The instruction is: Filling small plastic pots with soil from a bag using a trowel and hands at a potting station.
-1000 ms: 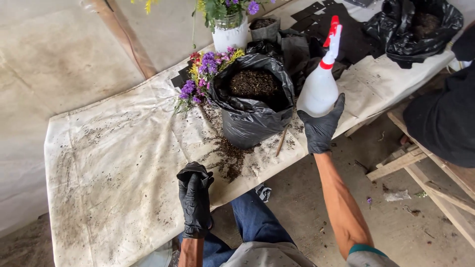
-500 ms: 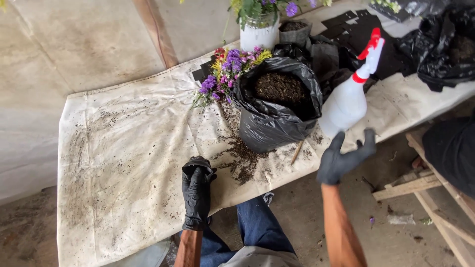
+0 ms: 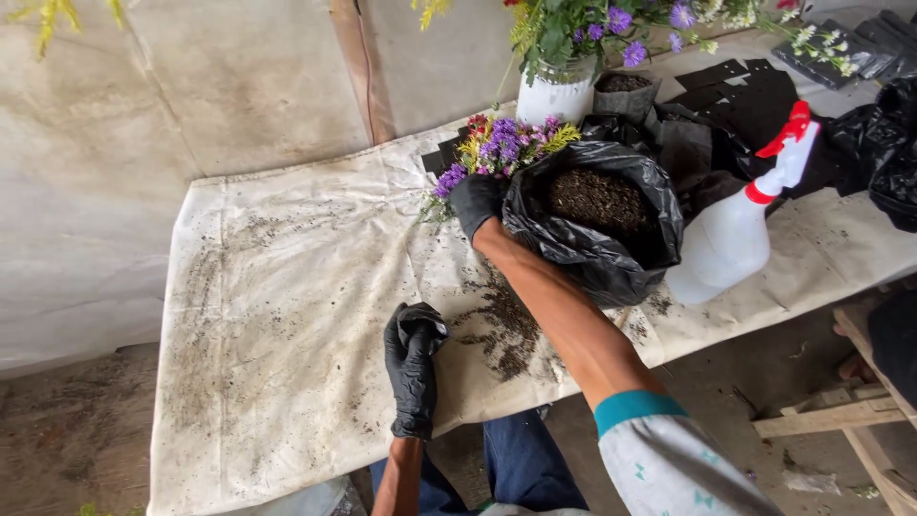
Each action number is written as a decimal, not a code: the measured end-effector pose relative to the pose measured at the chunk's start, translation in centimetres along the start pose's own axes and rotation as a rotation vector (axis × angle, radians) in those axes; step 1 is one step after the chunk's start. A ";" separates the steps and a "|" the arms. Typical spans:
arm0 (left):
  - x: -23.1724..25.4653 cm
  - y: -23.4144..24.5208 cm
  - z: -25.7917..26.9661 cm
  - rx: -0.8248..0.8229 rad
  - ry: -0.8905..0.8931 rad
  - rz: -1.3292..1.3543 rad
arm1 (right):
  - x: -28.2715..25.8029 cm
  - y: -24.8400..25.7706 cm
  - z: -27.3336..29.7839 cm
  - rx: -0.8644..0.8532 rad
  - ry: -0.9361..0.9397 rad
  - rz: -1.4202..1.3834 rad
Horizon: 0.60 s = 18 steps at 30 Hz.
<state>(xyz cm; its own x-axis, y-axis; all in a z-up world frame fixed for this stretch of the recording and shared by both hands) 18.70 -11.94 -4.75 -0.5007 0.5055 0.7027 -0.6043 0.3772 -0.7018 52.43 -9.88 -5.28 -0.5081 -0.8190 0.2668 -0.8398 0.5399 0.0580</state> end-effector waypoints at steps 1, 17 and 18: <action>1.5 -1.1 0.7 -0.001 -0.006 0.002 | 1.7 0.4 -1.8 0.003 -0.005 -0.003; 2.9 -3.2 1.7 -0.043 0.073 0.038 | 2.1 -0.7 -4.5 -0.237 0.868 0.099; 3.2 -3.4 1.9 -0.047 0.075 0.008 | 2.0 -0.9 -4.4 -0.241 0.813 0.069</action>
<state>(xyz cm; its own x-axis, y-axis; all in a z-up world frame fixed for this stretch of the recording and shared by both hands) 18.01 -13.10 0.10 -0.4567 0.5644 0.6877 -0.5701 0.4077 -0.7133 52.99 -11.19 -0.56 -0.1837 -0.4376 0.8802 -0.7011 0.6860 0.1948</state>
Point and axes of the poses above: each hand's wrist, its own z-axis away from the middle knuckle, its own y-axis out of the back of the hand, x = y × z, the point moved 8 cm from there along -z, towards the middle knuckle, and after that the axes turned 15 degrees about z, right-handed, at the moved point
